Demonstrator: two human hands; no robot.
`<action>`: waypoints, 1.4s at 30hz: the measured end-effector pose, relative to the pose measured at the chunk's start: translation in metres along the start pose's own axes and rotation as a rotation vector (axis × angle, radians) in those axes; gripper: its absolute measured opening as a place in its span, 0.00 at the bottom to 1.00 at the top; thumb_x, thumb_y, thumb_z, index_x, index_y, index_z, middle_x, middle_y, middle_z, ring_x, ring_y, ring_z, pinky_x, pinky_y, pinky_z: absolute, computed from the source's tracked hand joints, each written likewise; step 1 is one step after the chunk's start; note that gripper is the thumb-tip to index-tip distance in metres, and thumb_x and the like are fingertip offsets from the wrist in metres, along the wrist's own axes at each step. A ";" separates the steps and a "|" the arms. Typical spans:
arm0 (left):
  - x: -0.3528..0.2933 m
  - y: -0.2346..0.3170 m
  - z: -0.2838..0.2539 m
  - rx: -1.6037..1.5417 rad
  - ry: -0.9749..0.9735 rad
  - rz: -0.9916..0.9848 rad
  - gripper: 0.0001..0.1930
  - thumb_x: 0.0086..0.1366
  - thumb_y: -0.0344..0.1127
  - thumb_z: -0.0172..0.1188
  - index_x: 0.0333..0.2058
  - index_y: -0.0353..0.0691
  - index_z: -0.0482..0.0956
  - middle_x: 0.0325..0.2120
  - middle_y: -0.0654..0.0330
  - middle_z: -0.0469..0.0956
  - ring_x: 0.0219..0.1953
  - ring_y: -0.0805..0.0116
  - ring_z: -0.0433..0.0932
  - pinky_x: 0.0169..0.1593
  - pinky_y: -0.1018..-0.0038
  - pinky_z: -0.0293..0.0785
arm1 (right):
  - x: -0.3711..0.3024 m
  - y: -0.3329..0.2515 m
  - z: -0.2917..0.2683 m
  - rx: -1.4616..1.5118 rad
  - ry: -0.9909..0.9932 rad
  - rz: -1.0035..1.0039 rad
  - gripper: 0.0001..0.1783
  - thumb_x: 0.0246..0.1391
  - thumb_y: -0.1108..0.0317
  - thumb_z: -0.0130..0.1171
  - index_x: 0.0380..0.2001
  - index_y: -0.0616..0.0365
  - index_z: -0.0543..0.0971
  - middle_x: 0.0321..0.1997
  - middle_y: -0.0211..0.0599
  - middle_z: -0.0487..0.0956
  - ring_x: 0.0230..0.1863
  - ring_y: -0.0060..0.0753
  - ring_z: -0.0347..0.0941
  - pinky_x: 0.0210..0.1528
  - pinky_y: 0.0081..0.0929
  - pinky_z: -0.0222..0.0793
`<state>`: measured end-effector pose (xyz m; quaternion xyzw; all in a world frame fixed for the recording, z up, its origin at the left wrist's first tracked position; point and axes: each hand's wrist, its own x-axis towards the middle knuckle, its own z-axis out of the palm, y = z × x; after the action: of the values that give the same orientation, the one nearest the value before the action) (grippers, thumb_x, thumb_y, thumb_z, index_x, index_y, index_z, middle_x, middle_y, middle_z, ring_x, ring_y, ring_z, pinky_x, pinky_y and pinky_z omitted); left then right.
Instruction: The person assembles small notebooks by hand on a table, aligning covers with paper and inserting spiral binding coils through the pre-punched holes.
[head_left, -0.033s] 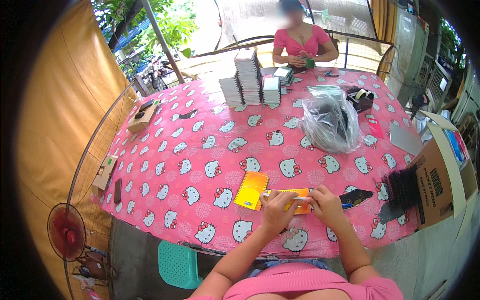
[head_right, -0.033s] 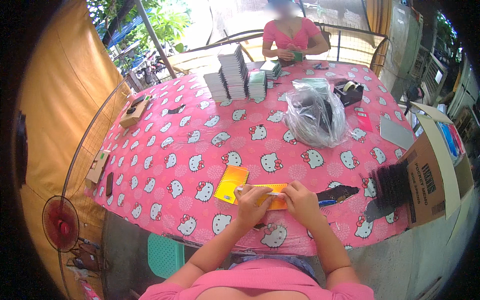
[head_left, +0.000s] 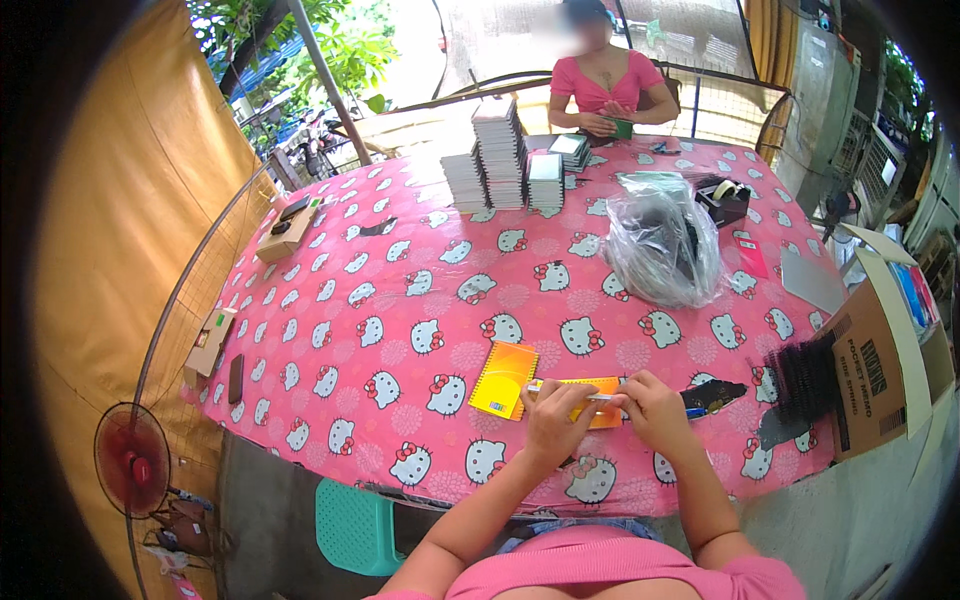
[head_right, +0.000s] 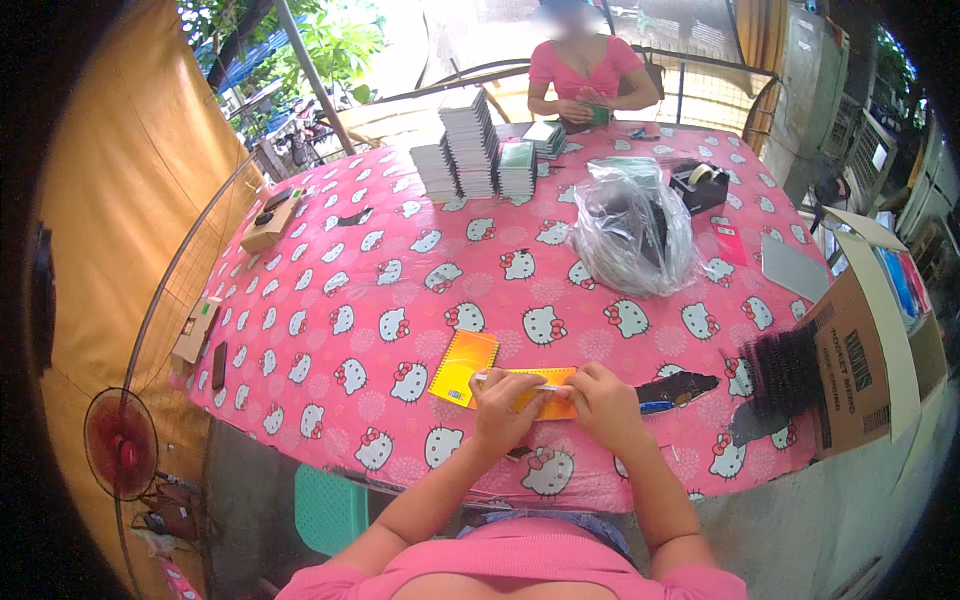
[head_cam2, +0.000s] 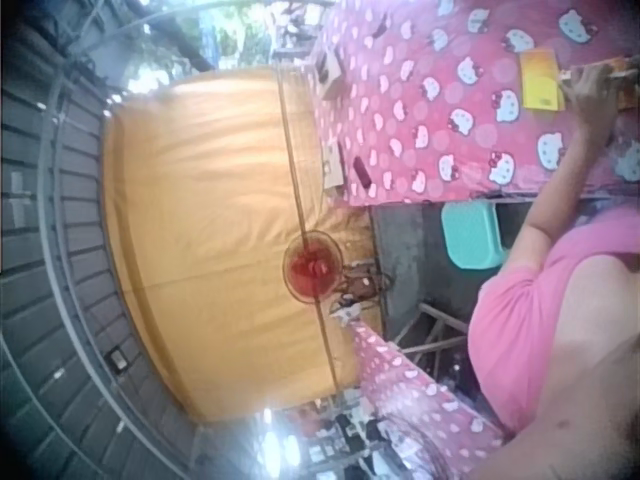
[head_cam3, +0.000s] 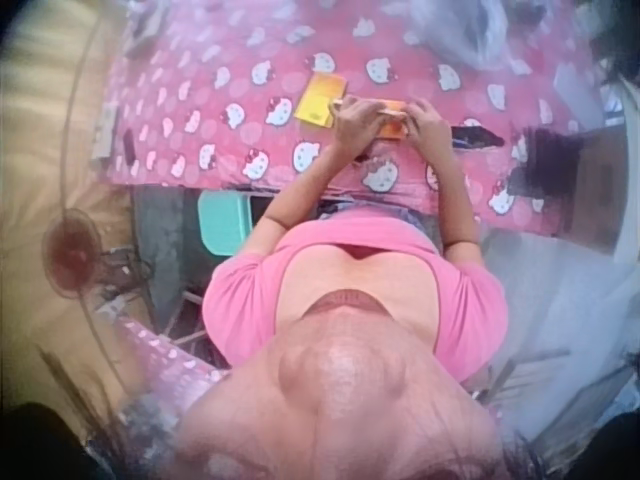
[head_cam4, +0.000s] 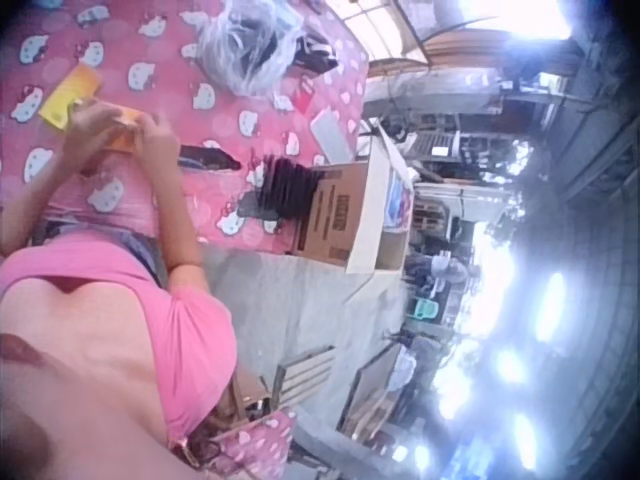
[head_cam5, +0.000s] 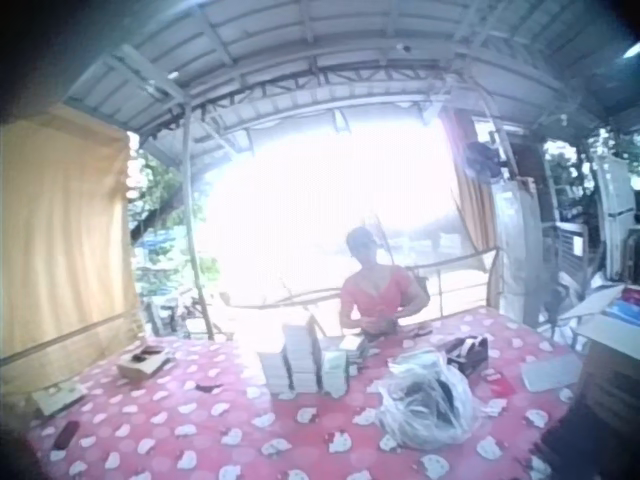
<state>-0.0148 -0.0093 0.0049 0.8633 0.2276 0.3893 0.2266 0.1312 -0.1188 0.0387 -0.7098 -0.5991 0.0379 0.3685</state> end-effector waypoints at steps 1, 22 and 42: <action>0.000 0.000 0.000 -0.028 -0.009 0.001 0.10 0.53 0.37 0.65 0.36 0.49 0.80 0.32 0.70 0.80 0.38 0.70 0.73 0.50 0.58 0.53 | 0.001 -0.002 0.000 0.001 -0.005 -0.005 0.09 0.51 0.65 0.59 0.34 0.55 0.73 0.33 0.40 0.72 0.31 0.47 0.73 0.30 0.39 0.69; 0.006 0.001 -0.003 -0.037 -0.039 0.040 0.11 0.49 0.35 0.67 0.34 0.49 0.80 0.30 0.69 0.81 0.37 0.69 0.74 0.49 0.63 0.55 | 0.009 -0.013 -0.042 -0.238 -0.016 0.035 0.09 0.50 0.65 0.57 0.31 0.59 0.78 0.31 0.43 0.76 0.32 0.46 0.74 0.36 0.42 0.69; 0.020 -0.004 -0.003 -0.062 -0.155 0.007 0.30 0.47 0.33 0.67 0.52 0.47 0.71 0.39 0.61 0.74 0.41 0.64 0.74 0.45 0.64 0.60 | 0.057 -0.012 -0.011 -0.306 -0.777 0.206 0.14 0.45 0.62 0.61 0.31 0.60 0.77 0.33 0.46 0.79 0.38 0.50 0.76 0.38 0.45 0.71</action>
<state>-0.0061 0.0059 0.0165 0.8842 0.1942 0.3290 0.2688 0.1431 -0.0738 0.0756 -0.7456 -0.6179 0.2496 0.0002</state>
